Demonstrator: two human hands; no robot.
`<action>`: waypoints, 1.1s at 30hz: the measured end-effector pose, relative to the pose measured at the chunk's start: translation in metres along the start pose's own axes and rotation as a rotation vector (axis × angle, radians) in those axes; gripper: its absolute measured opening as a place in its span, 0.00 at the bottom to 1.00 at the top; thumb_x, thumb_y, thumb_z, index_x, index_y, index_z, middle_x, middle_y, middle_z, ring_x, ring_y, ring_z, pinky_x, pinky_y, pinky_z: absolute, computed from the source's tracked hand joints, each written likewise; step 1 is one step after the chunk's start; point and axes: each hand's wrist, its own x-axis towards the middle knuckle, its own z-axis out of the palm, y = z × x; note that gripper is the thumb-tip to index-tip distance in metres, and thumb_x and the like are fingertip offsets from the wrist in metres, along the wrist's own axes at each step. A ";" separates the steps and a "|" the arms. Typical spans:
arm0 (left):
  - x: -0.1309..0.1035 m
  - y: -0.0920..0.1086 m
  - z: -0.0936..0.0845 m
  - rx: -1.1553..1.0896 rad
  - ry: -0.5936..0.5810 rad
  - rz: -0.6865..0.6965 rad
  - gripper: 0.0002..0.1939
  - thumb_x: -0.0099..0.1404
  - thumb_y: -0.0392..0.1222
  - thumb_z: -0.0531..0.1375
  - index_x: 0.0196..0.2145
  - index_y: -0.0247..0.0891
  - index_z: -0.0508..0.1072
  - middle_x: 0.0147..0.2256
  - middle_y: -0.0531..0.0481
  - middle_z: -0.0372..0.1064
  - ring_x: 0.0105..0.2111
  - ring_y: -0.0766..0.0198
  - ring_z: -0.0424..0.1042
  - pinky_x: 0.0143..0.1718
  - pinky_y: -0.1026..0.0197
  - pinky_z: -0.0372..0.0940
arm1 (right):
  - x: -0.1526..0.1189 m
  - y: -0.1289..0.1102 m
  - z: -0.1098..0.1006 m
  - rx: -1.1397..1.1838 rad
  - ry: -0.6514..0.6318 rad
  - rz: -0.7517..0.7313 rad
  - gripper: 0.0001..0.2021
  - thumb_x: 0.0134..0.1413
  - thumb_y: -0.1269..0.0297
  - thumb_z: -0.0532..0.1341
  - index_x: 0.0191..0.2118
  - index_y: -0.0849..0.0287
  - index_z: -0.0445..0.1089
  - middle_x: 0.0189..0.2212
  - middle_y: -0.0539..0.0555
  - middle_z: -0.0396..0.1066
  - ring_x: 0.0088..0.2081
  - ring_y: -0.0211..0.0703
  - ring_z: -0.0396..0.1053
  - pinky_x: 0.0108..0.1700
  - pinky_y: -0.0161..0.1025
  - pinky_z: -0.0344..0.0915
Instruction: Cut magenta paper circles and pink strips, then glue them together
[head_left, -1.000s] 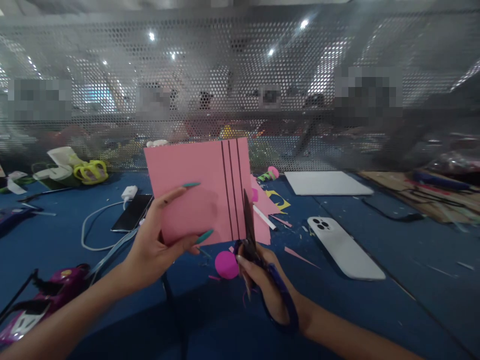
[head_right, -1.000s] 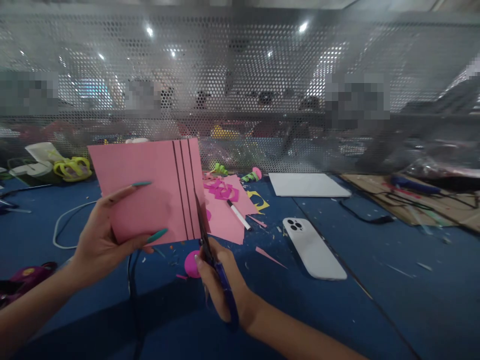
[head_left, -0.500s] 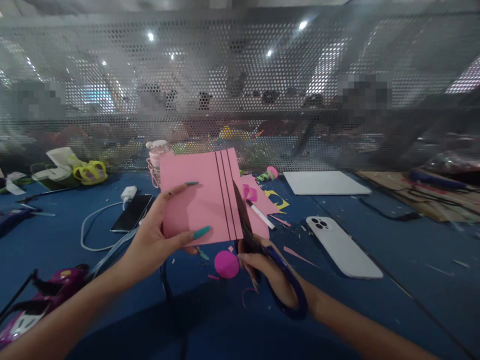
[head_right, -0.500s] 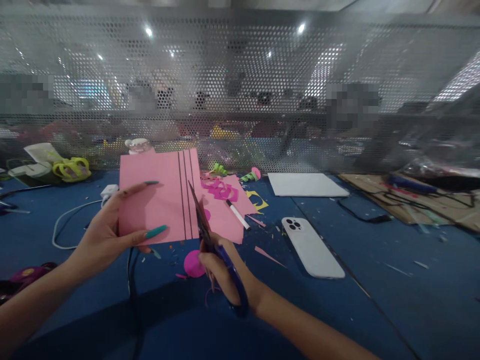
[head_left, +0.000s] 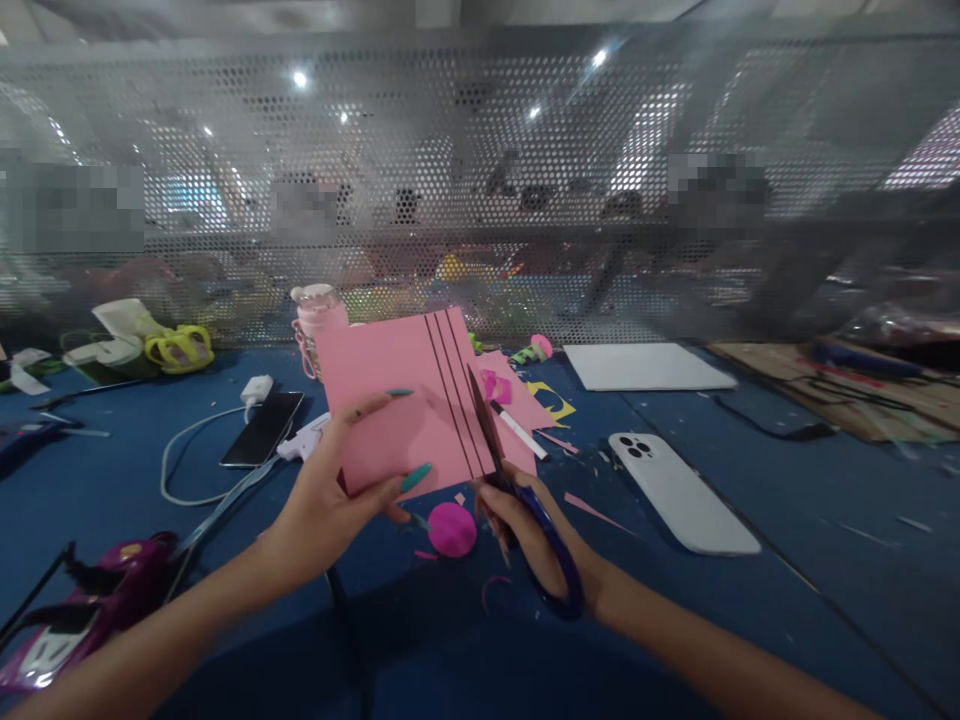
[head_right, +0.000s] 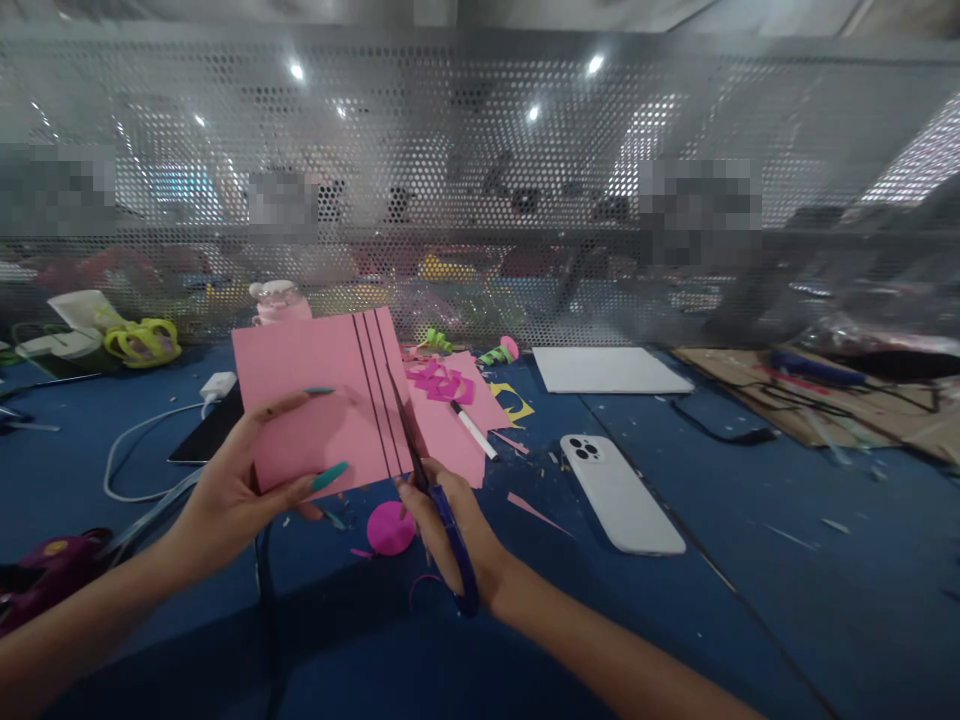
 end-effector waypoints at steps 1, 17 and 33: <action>0.000 0.000 0.000 0.007 0.003 0.007 0.26 0.58 0.39 0.63 0.52 0.49 0.60 0.59 0.41 0.54 0.22 0.69 0.74 0.20 0.59 0.76 | 0.000 0.002 0.000 0.006 0.007 -0.005 0.20 0.45 0.43 0.60 0.27 0.56 0.58 0.16 0.42 0.55 0.16 0.32 0.53 0.19 0.32 0.52; 0.002 -0.012 -0.002 0.253 0.110 0.159 0.20 0.59 0.36 0.61 0.50 0.48 0.66 0.51 0.50 0.67 0.52 0.56 0.66 0.53 0.49 0.63 | 0.000 0.004 0.003 0.010 -0.023 -0.064 0.19 0.46 0.44 0.60 0.25 0.56 0.58 0.15 0.42 0.55 0.17 0.32 0.54 0.21 0.33 0.54; 0.001 -0.013 0.000 0.235 0.120 0.212 0.25 0.59 0.36 0.61 0.53 0.49 0.63 0.55 0.49 0.64 0.55 0.57 0.63 0.54 0.48 0.63 | 0.000 0.002 0.002 0.006 -0.029 -0.038 0.20 0.44 0.43 0.60 0.26 0.56 0.58 0.16 0.42 0.54 0.17 0.32 0.53 0.20 0.33 0.53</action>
